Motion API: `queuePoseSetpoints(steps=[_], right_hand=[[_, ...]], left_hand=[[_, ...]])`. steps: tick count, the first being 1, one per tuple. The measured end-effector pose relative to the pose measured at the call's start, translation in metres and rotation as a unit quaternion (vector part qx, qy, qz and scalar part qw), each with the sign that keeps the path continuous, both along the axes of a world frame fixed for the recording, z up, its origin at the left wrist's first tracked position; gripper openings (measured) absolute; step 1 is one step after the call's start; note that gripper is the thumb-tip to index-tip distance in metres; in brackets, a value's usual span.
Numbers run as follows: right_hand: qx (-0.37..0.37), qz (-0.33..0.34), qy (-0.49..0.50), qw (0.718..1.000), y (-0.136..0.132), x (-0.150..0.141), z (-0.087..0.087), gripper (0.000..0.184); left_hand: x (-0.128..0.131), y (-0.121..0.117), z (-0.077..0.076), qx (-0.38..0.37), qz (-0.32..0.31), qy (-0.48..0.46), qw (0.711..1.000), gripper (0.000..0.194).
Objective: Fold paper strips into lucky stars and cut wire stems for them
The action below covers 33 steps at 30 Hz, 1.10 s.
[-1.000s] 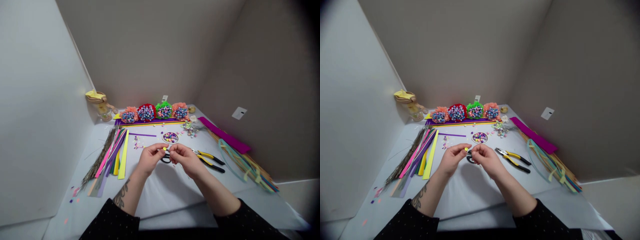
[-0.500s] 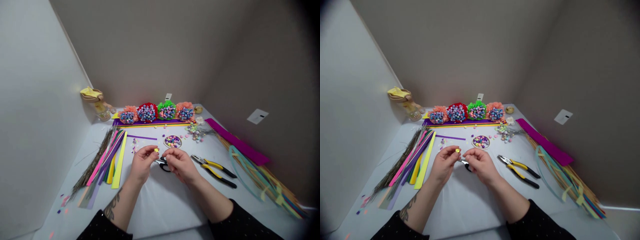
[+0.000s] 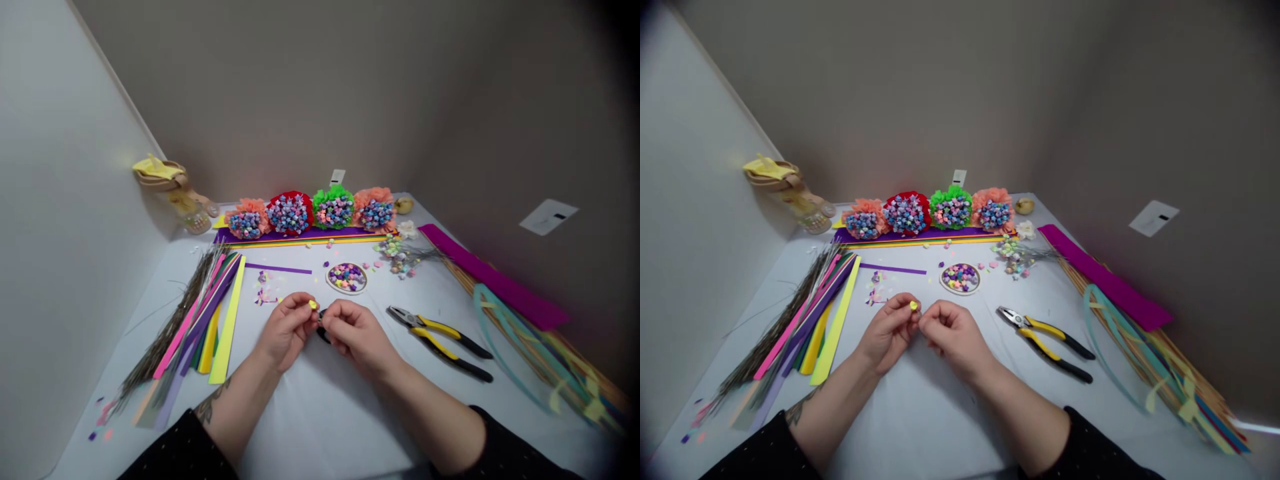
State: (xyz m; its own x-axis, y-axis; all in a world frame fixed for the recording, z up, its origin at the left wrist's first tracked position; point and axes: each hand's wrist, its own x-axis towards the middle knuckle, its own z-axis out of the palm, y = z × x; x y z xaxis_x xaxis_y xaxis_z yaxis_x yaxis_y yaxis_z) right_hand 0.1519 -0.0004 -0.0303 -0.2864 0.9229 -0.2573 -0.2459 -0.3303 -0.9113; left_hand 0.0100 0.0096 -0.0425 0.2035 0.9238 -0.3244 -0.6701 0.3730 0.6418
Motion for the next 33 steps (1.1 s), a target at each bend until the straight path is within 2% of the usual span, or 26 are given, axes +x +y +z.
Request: queuePoseSetpoints(steps=[7, 20, 33], right_hand=[[-0.012, -0.004, -0.014, 1.000, 0.0007, 0.0010, 0.0053, 0.007], [-0.023, -0.013, -0.027, 0.999, 0.0004, 0.0017, 0.0067, 0.005], [-0.024, -0.012, -0.024, 0.999, -0.0013, 0.0025, 0.0087, 0.006]], left_hand=[[0.0009, -0.0056, 0.0011, -0.011, -0.043, 0.021, 0.999, 0.023], [-0.0007, -0.0046, -0.0021, -0.004, -0.041, 0.026, 0.999, 0.018], [0.0006, -0.0052, 0.0012, 0.001, -0.026, 0.030, 0.999, 0.017]])
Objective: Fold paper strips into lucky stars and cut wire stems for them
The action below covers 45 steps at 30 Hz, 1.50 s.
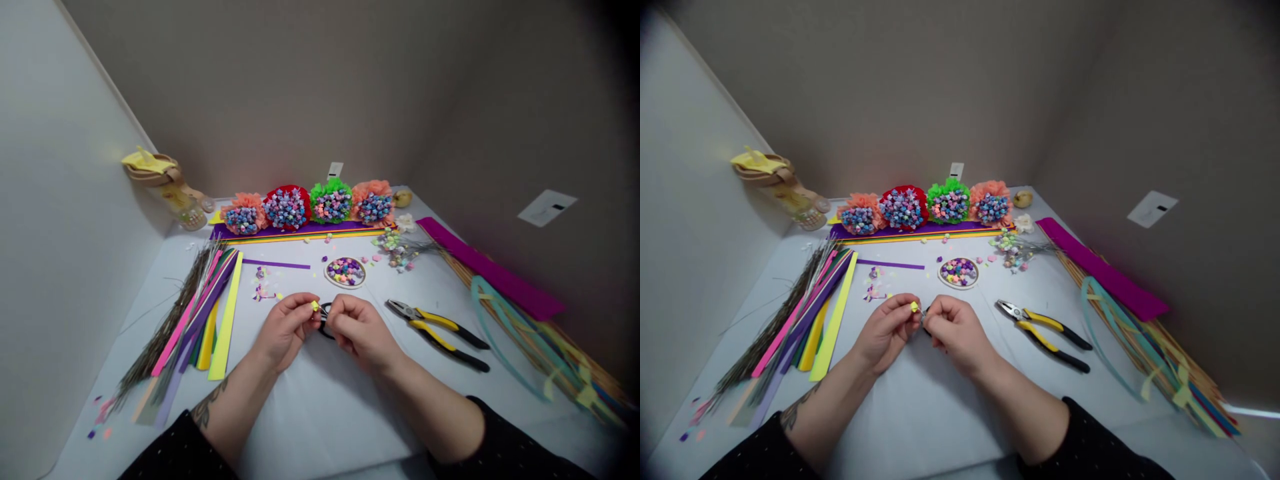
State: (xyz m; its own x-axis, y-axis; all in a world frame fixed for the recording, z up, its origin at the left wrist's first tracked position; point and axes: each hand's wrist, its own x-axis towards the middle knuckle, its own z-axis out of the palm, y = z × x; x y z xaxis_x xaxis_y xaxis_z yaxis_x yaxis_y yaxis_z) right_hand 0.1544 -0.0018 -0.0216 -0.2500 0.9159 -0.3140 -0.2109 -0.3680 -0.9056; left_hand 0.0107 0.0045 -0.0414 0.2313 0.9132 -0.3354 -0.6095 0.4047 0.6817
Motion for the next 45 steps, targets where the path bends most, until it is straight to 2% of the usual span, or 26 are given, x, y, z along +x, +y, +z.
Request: queuePoseSetpoints(steps=[12, 17, 21, 39, 42, 45], right_hand=[[0.052, 0.009, -0.052, 0.997, -0.0004, 0.0020, -0.0032, 0.009], [0.064, 0.007, -0.066, 0.996, -0.0003, 0.0025, -0.0034, 0.009], [0.062, 0.006, -0.068, 0.996, -0.0006, 0.0024, -0.0033, 0.008], [0.063, 0.016, -0.072, 0.995, -0.0002, 0.0021, -0.0010, 0.009], [0.090, 0.027, -0.103, 0.990, 0.0003, 0.0025, 0.0006, 0.010], [0.163, 0.043, -0.194, 0.966, 0.0006, 0.0043, 0.0027, 0.014]], left_hand=[[0.0006, -0.0025, 0.0047, 0.009, 0.018, 0.015, 1.000, 0.021], [-0.0003, -0.0025, 0.0038, 0.013, -0.001, 0.014, 1.000, 0.022], [-0.0008, -0.0017, 0.0034, 0.018, -0.011, 0.012, 1.000, 0.016], [-0.0002, -0.0025, 0.0044, 0.020, -0.009, 0.033, 0.999, 0.016], [-0.0007, -0.0026, 0.0043, 0.037, -0.004, 0.055, 0.998, 0.016], [-0.0026, -0.0016, 0.0033, 0.057, -0.008, 0.095, 0.994, 0.014]])
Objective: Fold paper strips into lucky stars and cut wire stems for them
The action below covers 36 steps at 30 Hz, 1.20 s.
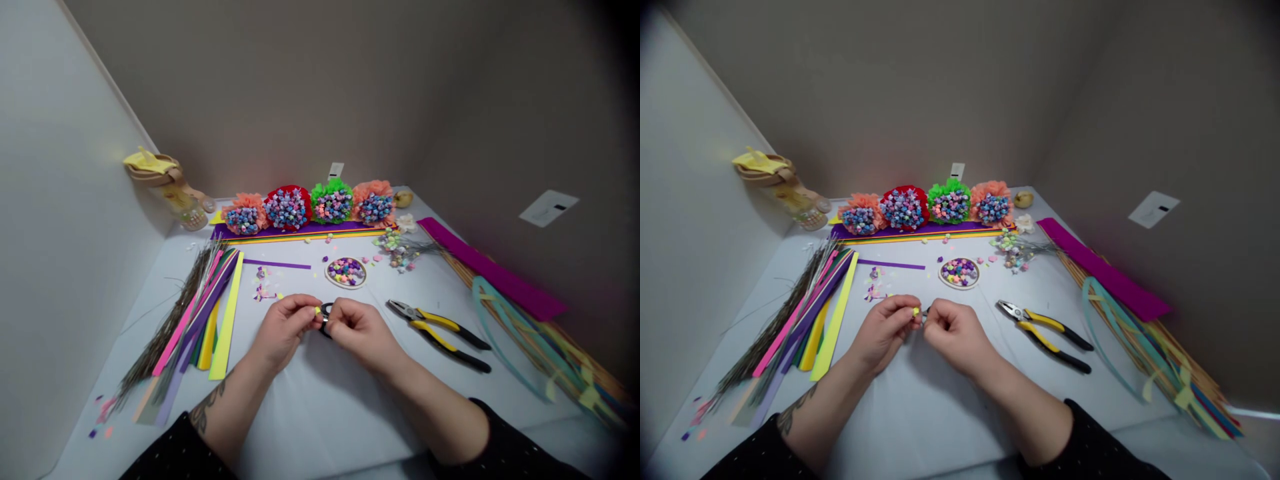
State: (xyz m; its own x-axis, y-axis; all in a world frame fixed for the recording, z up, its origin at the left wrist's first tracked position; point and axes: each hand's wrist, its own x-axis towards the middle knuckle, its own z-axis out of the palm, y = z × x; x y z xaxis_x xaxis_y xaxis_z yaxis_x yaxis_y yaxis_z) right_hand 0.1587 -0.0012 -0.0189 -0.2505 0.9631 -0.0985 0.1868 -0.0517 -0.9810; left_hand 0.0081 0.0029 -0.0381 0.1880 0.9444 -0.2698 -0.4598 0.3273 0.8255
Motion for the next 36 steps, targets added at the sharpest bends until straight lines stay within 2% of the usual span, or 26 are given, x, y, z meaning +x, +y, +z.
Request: queuePoseSetpoints(steps=[5, 8, 10, 13, 16, 18, 20, 22, 25, 27, 29, 31, 32, 34, 36], right_hand=[[0.148, 0.044, -0.129, 0.979, 0.001, 0.007, 0.001, 0.018], [0.174, 0.072, -0.130, 0.974, 0.003, 0.011, 0.001, 0.016], [0.123, 0.068, -0.094, 0.985, 0.005, 0.012, 0.000, 0.015], [-0.021, 0.056, 0.010, 0.998, 0.006, 0.010, -0.002, 0.012], [-0.150, 0.042, 0.108, 0.982, 0.008, 0.007, -0.005, 0.008], [-0.175, 0.034, 0.124, 0.976, 0.008, 0.005, -0.008, 0.008], [-0.115, 0.032, 0.081, 0.990, 0.007, 0.005, -0.009, 0.010], [0.012, 0.027, -0.007, 1.000, 0.006, 0.005, -0.009, 0.013], [0.175, 0.035, -0.119, 0.977, 0.005, 0.006, -0.008, 0.015], [0.203, 0.046, -0.133, 0.969, 0.004, 0.006, -0.008, 0.015], [0.151, 0.037, -0.097, 0.983, 0.005, 0.006, -0.009, 0.015], [0.033, 0.028, -0.012, 0.999, 0.007, 0.004, -0.011, 0.013], [-0.037, 0.026, 0.043, 0.998, 0.008, 0.003, -0.012, 0.011], [-0.163, 0.031, 0.149, 0.975, 0.010, 0.001, -0.014, 0.007], [-0.238, 0.036, 0.214, 0.947, 0.012, -0.001, -0.015, 0.007]], left_hand=[[-0.004, 0.002, -0.001, 0.032, 0.004, 0.082, 0.996, 0.020], [-0.005, 0.003, -0.001, 0.030, 0.003, 0.092, 0.995, 0.024], [-0.005, 0.004, -0.002, 0.024, 0.003, 0.096, 0.995, 0.024], [-0.005, 0.005, -0.004, 0.026, 0.012, 0.101, 0.994, 0.023], [-0.006, 0.006, -0.005, 0.036, 0.020, 0.116, 0.992, 0.022], [-0.006, 0.006, -0.004, 0.039, 0.022, 0.126, 0.991, 0.022], [-0.006, 0.006, -0.003, 0.034, 0.028, 0.130, 0.991, 0.022], [-0.005, 0.006, -0.003, 0.023, 0.037, 0.129, 0.991, 0.022], [-0.005, 0.006, -0.004, 0.011, 0.038, 0.132, 0.990, 0.024], [-0.005, 0.007, -0.005, 0.011, 0.033, 0.133, 0.991, 0.024], [-0.006, 0.007, -0.005, 0.016, 0.028, 0.131, 0.991, 0.025], [-0.008, 0.008, -0.006, 0.023, 0.026, 0.134, 0.990, 0.026], [-0.008, 0.008, -0.006, 0.026, 0.024, 0.139, 0.990, 0.027], [-0.009, 0.008, -0.007, 0.031, 0.021, 0.150, 0.988, 0.028], [-0.010, 0.009, -0.008, 0.030, 0.018, 0.147, 0.989, 0.028]])
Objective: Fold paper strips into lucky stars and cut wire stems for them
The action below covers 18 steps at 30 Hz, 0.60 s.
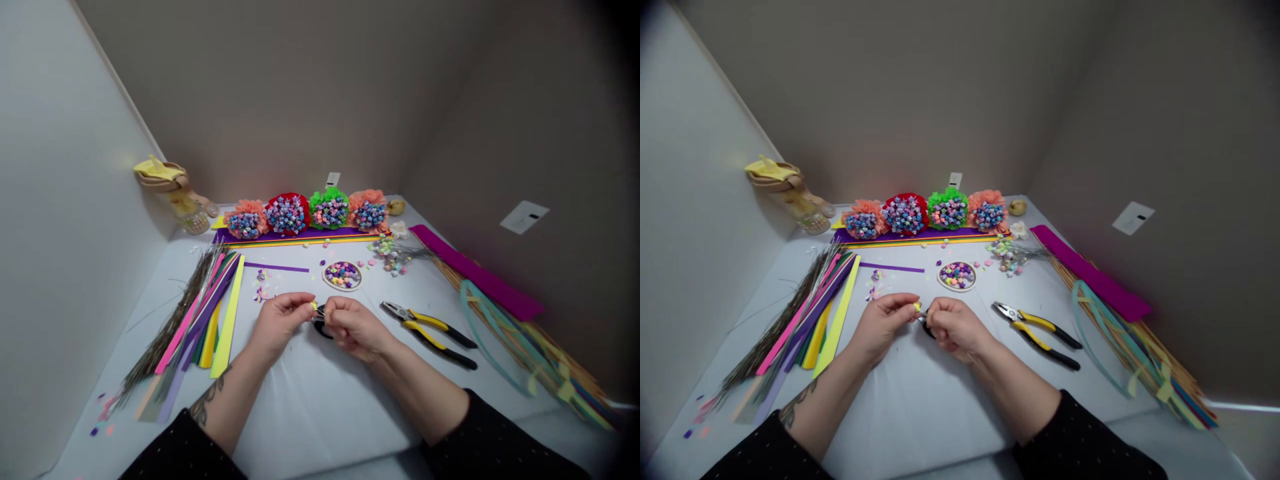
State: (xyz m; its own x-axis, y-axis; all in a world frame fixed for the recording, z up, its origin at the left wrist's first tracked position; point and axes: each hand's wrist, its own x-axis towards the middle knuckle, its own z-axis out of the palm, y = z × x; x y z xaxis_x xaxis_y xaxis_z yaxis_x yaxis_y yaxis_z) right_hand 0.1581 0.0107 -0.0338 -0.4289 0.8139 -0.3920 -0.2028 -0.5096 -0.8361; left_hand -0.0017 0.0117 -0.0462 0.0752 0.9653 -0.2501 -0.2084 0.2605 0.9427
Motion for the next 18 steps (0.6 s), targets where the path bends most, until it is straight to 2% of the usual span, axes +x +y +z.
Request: queuePoseSetpoints(steps=[2, 3, 5, 6, 7, 9, 10, 11, 12, 13, 14, 16, 18], right_hand=[[-0.012, 0.006, 0.010, 1.000, 0.0005, -0.0007, 0.0004, 0.007], [0.011, 0.006, -0.009, 1.000, 0.0002, -0.0006, 0.0009, 0.006], [0.124, -0.003, -0.100, 0.987, -0.0016, 0.0006, 0.0017, 0.007], [0.204, -0.009, -0.163, 0.965, -0.0029, 0.0015, 0.0019, 0.009], [0.288, -0.013, -0.224, 0.931, -0.0043, 0.0025, 0.0020, 0.011], [0.427, -0.012, -0.316, 0.847, -0.0070, 0.0044, 0.0016, 0.015], [0.470, -0.010, -0.341, 0.814, -0.0080, 0.0049, 0.0012, 0.016], [0.494, -0.006, -0.353, 0.794, -0.0086, 0.0052, 0.0009, 0.016], [0.501, -0.004, -0.355, 0.789, -0.0089, 0.0052, 0.0006, 0.016], [0.490, -0.006, -0.349, 0.799, -0.0088, 0.0049, 0.0005, 0.016], [0.460, -0.011, -0.333, 0.823, -0.0084, 0.0043, 0.0005, 0.015], [0.349, -0.019, -0.260, 0.900, -0.0067, 0.0026, 0.0009, 0.013], [0.195, -0.018, -0.146, 0.970, -0.0044, 0.0008, 0.0013, 0.009]], left_hand=[[0.0002, 0.0002, -0.0008, -0.007, 0.000, -0.018, 1.000, 0.027], [0.0006, 0.0003, -0.0010, -0.012, 0.000, -0.029, 1.000, 0.027], [0.0015, 0.0003, -0.0010, -0.023, 0.001, -0.045, 0.999, 0.025], [0.0021, 0.0002, -0.0009, -0.027, 0.002, -0.049, 0.998, 0.025], [0.0026, 0.0001, -0.0009, -0.030, 0.002, -0.049, 0.998, 0.024], [0.0035, 0.0000, -0.0012, -0.033, 0.006, -0.042, 0.999, 0.024], [0.0038, 0.0000, -0.0015, -0.035, 0.008, -0.038, 0.999, 0.024], [0.0039, 0.0000, -0.0018, -0.036, 0.009, -0.035, 0.999, 0.024], [0.0038, 0.0000, -0.0020, -0.037, 0.009, -0.035, 0.999, 0.024], [0.0036, 0.0000, -0.0022, -0.037, 0.008, -0.037, 0.999, 0.024], [0.0033, 0.0000, -0.0022, -0.034, 0.005, -0.041, 0.999, 0.024], [0.0024, -0.0001, -0.0018, -0.025, 0.001, -0.048, 0.999, 0.024], [0.0015, -0.0004, -0.0009, -0.017, -0.001, -0.049, 0.999, 0.025]])
